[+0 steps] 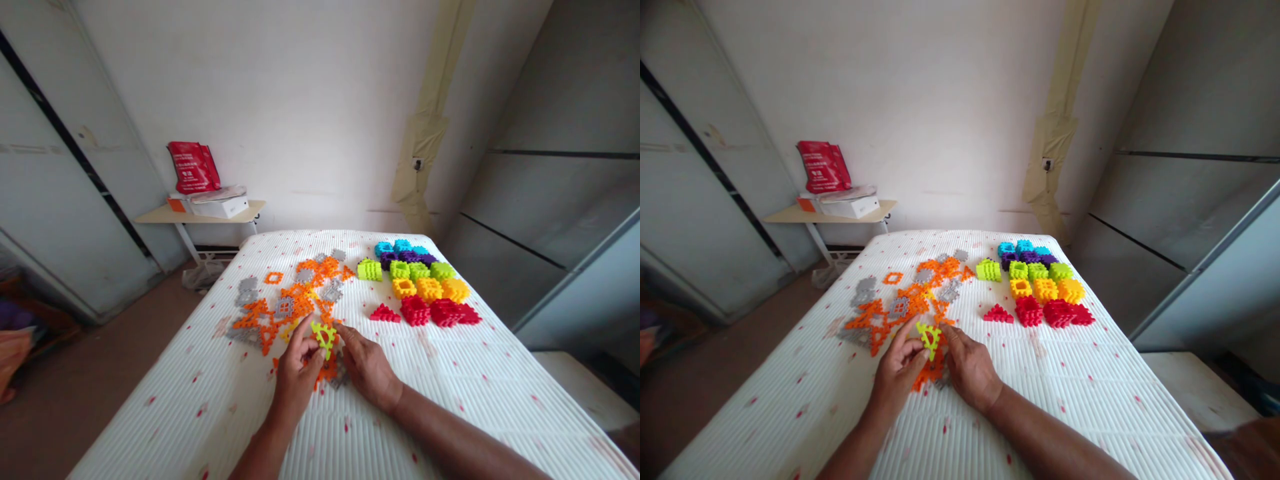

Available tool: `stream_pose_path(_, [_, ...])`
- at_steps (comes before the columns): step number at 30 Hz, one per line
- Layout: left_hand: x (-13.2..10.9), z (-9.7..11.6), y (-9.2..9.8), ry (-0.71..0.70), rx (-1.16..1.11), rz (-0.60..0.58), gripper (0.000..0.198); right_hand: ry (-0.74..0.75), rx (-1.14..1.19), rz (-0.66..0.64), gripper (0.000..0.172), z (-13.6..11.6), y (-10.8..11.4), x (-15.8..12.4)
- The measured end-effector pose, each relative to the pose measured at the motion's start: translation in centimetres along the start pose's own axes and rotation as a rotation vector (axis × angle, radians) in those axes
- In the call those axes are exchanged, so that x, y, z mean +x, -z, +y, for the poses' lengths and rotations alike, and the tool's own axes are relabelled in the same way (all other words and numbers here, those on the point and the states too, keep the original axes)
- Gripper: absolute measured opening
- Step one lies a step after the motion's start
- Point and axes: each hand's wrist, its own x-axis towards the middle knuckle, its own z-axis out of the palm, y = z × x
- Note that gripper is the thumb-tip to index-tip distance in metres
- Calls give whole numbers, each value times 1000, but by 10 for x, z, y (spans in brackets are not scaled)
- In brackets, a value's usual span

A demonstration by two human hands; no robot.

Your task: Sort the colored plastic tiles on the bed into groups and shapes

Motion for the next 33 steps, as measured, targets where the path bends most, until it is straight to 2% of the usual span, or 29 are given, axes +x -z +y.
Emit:
stream_pose_path(6, [0,0,0,30,-22,21,61,-5,-1,-18,58,0,0,0])
stream_pose_path(13, [4,-3,5,3,-53,189,27,6,8,-4,54,0,3,1])
stream_pose_path(16, [5,-6,8,10,-104,223,22,-20,39,33,44,1,6,3])
stream_pose_path(22, [4,-5,7,20,-88,238,20,-16,89,141,19,-1,12,4])
stream_pose_path(27, [2,3,3,15,-60,222,21,88,45,96,24,-7,11,6])
stream_pose_path(33, [1,0,1,24,-67,150,21,55,36,66,24,-8,7,8])
